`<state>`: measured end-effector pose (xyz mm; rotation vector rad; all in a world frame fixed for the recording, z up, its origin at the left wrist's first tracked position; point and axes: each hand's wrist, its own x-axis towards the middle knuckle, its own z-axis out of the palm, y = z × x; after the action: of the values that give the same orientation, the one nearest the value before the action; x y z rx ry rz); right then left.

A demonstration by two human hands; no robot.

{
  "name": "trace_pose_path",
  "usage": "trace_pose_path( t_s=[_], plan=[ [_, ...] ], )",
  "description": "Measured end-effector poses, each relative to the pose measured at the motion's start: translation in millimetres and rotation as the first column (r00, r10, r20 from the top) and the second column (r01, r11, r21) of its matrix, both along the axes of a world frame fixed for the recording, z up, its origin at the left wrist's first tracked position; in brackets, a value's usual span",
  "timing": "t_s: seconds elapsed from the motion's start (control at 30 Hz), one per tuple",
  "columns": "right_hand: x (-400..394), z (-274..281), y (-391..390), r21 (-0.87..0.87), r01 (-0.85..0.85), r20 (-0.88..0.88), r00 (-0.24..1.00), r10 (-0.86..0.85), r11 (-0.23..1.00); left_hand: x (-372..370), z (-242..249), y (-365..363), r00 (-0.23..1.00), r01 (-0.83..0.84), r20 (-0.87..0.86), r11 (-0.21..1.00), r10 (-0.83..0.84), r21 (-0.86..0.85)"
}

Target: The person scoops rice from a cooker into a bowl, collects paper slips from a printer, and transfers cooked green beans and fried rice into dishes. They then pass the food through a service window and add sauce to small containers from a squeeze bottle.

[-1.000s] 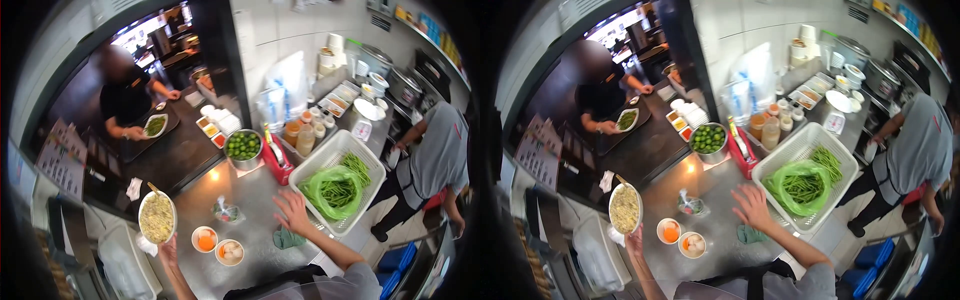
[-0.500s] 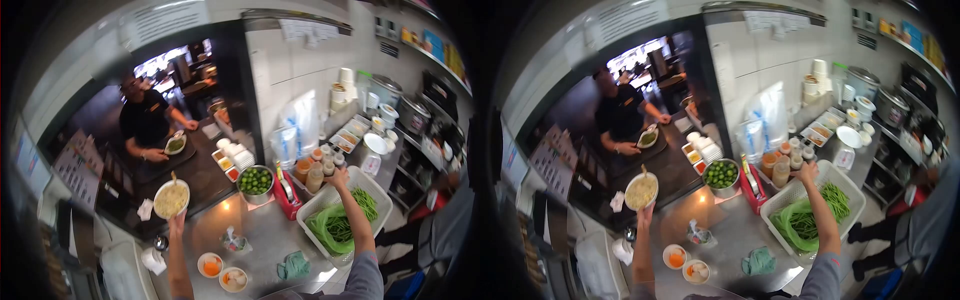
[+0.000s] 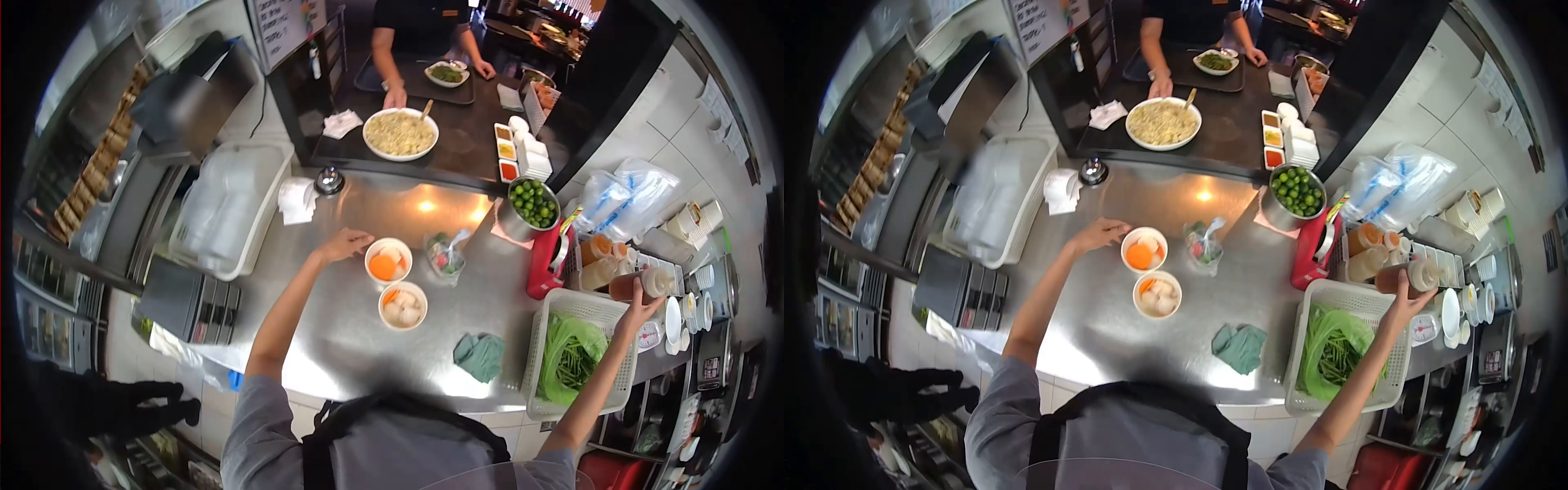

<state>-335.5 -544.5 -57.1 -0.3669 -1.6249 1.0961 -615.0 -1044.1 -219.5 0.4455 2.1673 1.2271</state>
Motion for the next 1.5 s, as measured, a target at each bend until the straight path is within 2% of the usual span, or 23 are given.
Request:
trace_pose_path(
  t_s=[0.07,0.1,0.13,0.2,0.23,0.3,0.33,0.4,0.43,0.53,0.57,0.7,0.8,0.87,0.9,1.0,1.03,1.1,1.13,1.2,1.27,1.4,1.5],
  plan=[
    [-0.3,-8.3,-21.6,0.047,-0.022,0.088,0.996,0.017,0.999,34.0,1.2,-0.9,0.998,-0.057,0.034,0.998,0.056,0.032],
    [-2.6,-17.0,-35.2,0.032,-0.069,0.138,0.988,0.064,0.997,53.7,1.3,3.2,0.975,-0.195,-0.088,0.974,0.205,0.111],
    [-7.2,-40.8,-40.8,0.109,0.038,0.252,0.965,-0.065,0.993,70.0,4.8,5.0,0.959,-0.271,-0.067,0.959,0.277,0.089],
    [-21.1,-50.3,-102.8,-0.048,-0.295,0.312,0.903,0.295,0.954,96.7,11.1,6.4,0.91,-0.412,-0.034,0.91,0.414,0.039],
    [-25.2,-51.7,-128.8,-0.028,-0.444,0.409,0.812,0.416,0.896,110.8,8.9,6.5,0.939,-0.343,0.024,0.937,0.343,0.057],
    [-32.2,-65.1,-168.1,0.003,-0.611,0.576,0.648,0.499,0.791,136.8,3.8,7.2,0.974,-0.199,0.128,0.974,0.185,0.105],
    [-34.4,-71.2,-180.2,0.036,-0.689,0.668,0.556,0.495,0.724,144.2,-0.1,10.7,0.973,-0.216,0.115,0.967,0.201,0.132],
    [-34.5,-67.5,-205.7,0.222,-0.739,0.84,0.476,0.26,0.636,152.8,-7.1,20.5,0.97,-0.239,0.085,0.954,0.227,0.183],
    [-33.6,-59.9,-216.5,0.209,-0.758,0.895,0.403,0.192,0.617,157.6,-3.2,24.5,0.973,-0.231,0.053,0.955,0.225,0.189],
    [-34.9,-61.0,-230.3,0.497,-0.793,0.867,0.473,-0.157,0.352,172.8,7.3,35.7,0.972,-0.222,-0.034,0.953,0.233,0.205],
    [-34.5,-63.9,-235.7,0.568,-0.78,0.822,0.528,-0.211,0.263,177.2,9.5,38.4,0.967,-0.229,-0.061,0.951,0.246,0.206],
    [-45.8,-79.1,-254.1,0.654,-0.746,0.738,0.591,-0.324,0.129,186.9,6.9,44.5,0.969,-0.224,-0.056,0.953,0.239,0.202],
    [-49.8,-64.7,-246.7,0.436,-0.818,0.897,0.359,-0.26,0.376,188.2,5.1,43.4,0.964,-0.252,-0.022,0.941,0.264,0.227],
    [-44.9,-72.1,-222.1,0.08,-0.851,0.975,0.174,0.136,0.518,172.7,5.7,31.2,0.961,-0.276,0.072,0.95,0.268,0.149],
    [-40.7,-77.8,-212.8,-0.113,-0.842,0.937,0.086,0.338,0.528,163.0,6.6,27.2,0.955,-0.285,0.118,0.952,0.272,0.109],
    [-25.9,-88.0,-210.7,-0.392,-0.752,0.748,0.075,0.66,0.529,129.5,13.2,28.3,0.806,-0.592,0.103,0.788,0.583,0.167],
    [-22.0,-99.7,-209.5,-0.476,-0.708,0.646,0.121,0.753,0.522,121.3,-0.9,29.5,0.798,-0.603,0.184,0.755,0.574,0.258],
    [-15.2,-92.7,-212.6,-0.478,-0.697,0.569,0.218,0.793,0.535,100.1,-40.3,35.2,0.786,-0.619,0.332,0.659,0.522,0.428],
    [-13.2,-87.6,-214.4,-0.481,-0.692,0.524,0.266,0.809,0.539,98.1,-44.2,34.4,0.797,-0.602,0.323,0.633,0.51,0.486],
    [-8.2,-87.9,-208.5,-0.411,-0.701,0.509,0.355,0.784,0.583,102.1,-49.1,31.5,0.821,-0.561,0.3,0.582,0.486,0.589],
    [-3.4,-92.5,-201.2,-0.359,-0.704,0.466,0.435,0.771,0.613,116.8,-21.5,27.5,0.817,-0.563,0.308,0.557,0.488,0.611],
    [-0.9,-89.2,-204.6,-0.456,-0.671,0.392,0.438,0.809,0.584,131.8,-15.4,26.5,0.825,-0.554,0.363,0.494,0.432,0.671],
    [-7.2,-80.3,-213.5,-0.213,-0.691,0.634,0.44,0.636,0.69,132.9,-12.1,28.9,0.844,-0.53,0.361,0.513,0.396,0.675]
  ],
)
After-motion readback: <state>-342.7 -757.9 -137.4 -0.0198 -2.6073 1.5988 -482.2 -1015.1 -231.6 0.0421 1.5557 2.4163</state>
